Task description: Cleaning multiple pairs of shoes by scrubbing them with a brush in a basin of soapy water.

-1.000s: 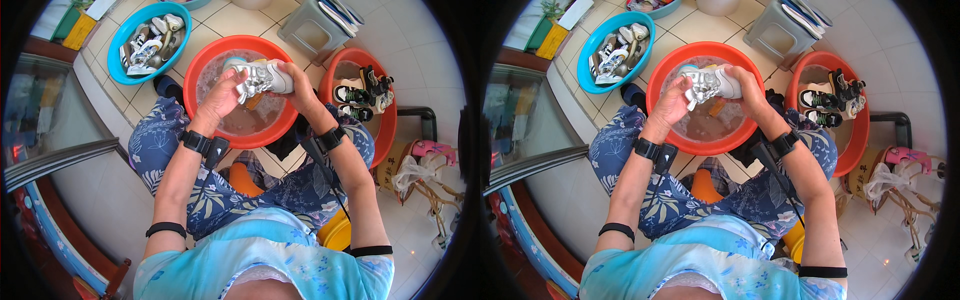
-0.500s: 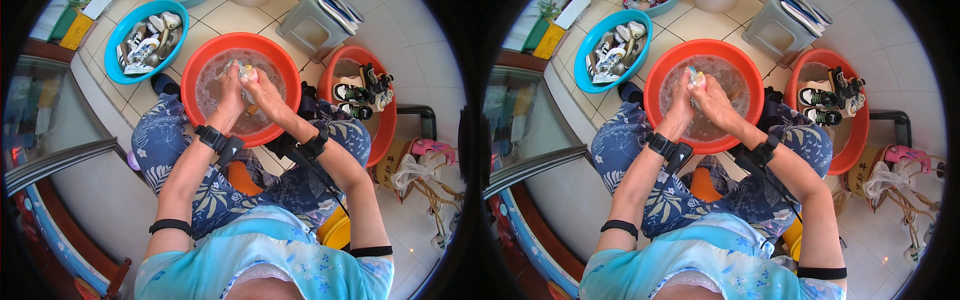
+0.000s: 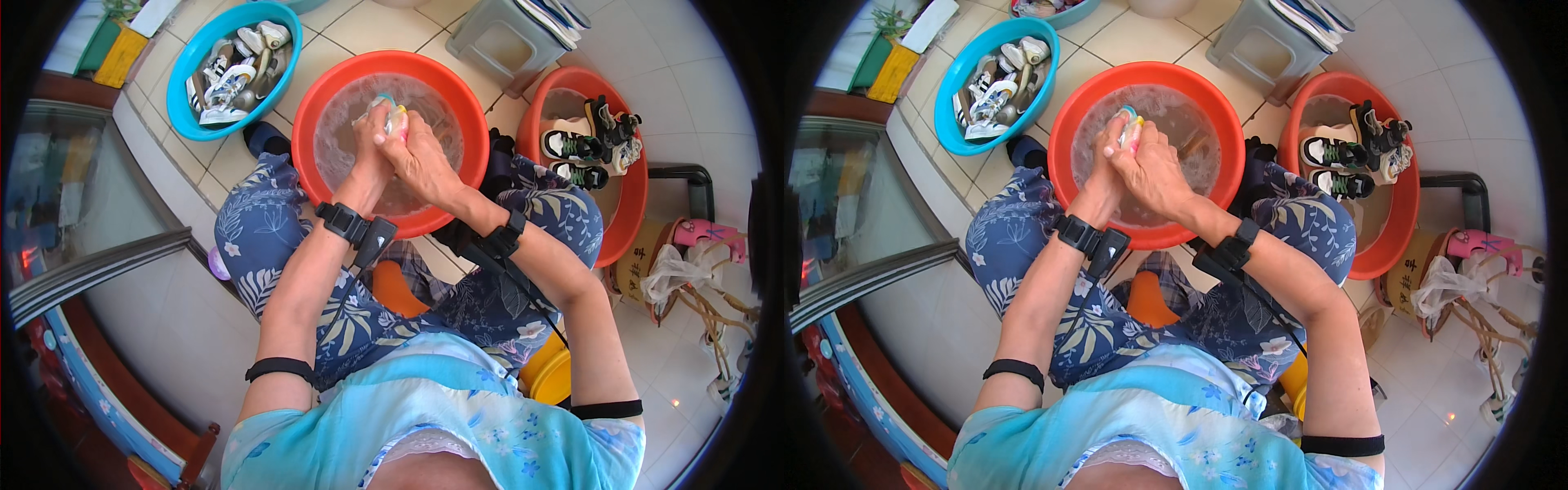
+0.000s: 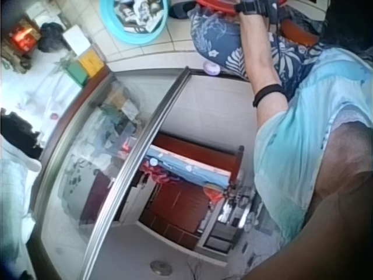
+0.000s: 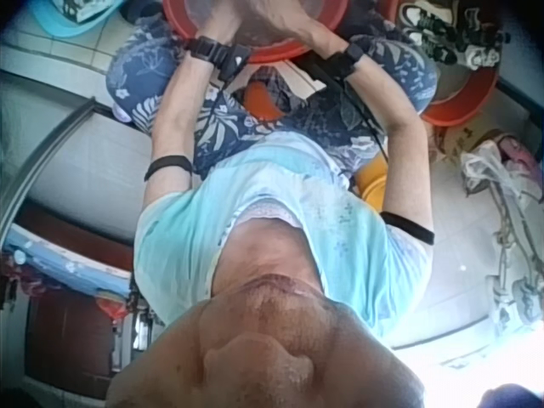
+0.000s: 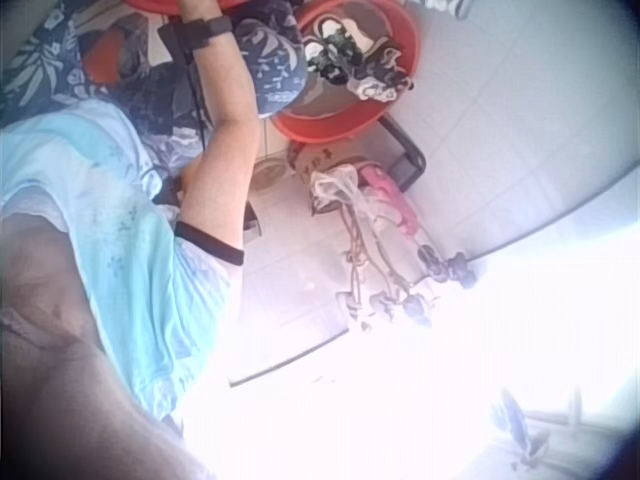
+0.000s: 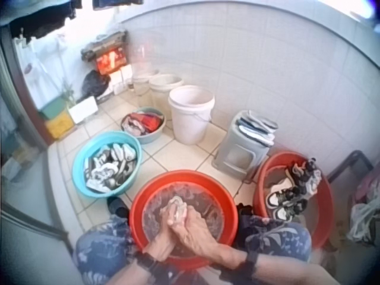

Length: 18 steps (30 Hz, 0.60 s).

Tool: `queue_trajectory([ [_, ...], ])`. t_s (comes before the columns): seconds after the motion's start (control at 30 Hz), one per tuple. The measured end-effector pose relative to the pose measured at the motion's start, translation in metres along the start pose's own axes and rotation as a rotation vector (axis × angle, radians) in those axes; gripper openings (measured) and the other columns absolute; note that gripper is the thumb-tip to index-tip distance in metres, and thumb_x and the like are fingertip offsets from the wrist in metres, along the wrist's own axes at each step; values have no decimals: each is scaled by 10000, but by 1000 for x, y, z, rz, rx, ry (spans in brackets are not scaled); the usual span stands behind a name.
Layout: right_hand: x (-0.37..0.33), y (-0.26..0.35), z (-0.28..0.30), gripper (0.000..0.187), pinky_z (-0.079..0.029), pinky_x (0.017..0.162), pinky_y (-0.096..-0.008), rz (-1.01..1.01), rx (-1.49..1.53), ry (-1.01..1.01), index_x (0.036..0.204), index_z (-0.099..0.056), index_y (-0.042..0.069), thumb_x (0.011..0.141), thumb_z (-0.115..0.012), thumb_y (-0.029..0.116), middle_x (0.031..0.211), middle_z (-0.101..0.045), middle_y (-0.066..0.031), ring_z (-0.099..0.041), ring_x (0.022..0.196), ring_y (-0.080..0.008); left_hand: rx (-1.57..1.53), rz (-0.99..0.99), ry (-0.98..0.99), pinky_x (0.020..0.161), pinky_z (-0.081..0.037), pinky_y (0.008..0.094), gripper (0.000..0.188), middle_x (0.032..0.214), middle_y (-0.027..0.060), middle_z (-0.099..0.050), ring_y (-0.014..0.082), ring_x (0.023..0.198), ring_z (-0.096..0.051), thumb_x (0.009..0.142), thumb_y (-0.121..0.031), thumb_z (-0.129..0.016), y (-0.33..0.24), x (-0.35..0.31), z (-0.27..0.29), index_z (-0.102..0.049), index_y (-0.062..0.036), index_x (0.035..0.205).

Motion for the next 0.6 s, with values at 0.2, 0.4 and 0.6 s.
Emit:
queue_trajectory([
  [0.2,14,27,19,1066,-420,963,-422,120,167,276,1387,-305,-50,611,-792,495,1281,-465,-276,-443,1212,-413,-413,137,129,822,-500,401,335,1026,130,-629,291,954,-613,949,-301,-440,-12,-8,6,-574,-19,1070],
  [0.4,24,12,35,1104,-340,1052,-417,212,-78,241,1418,-293,19,561,-843,445,1372,-386,-237,-348,1310,-347,-985,479,223,920,-472,506,378,1188,135,-570,325,1117,-546,938,-324,-489,-24,-11,-7,-516,-60,1207],
  [0.6,15,1,15,851,-375,1011,-372,-92,437,434,1344,-391,10,695,-808,371,1303,-480,-151,-462,1205,-262,-1235,531,460,918,-493,468,478,1201,177,-559,307,1108,-558,947,-356,-469,-48,-19,-28,-466,18,1245],
])
Point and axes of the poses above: each hand's wrist, its own x-axis towards the middle knuckle, its own z-axis out of the back of the hand, y = z × x, the point moved 10 cm from there along x, towards the middle knuckle
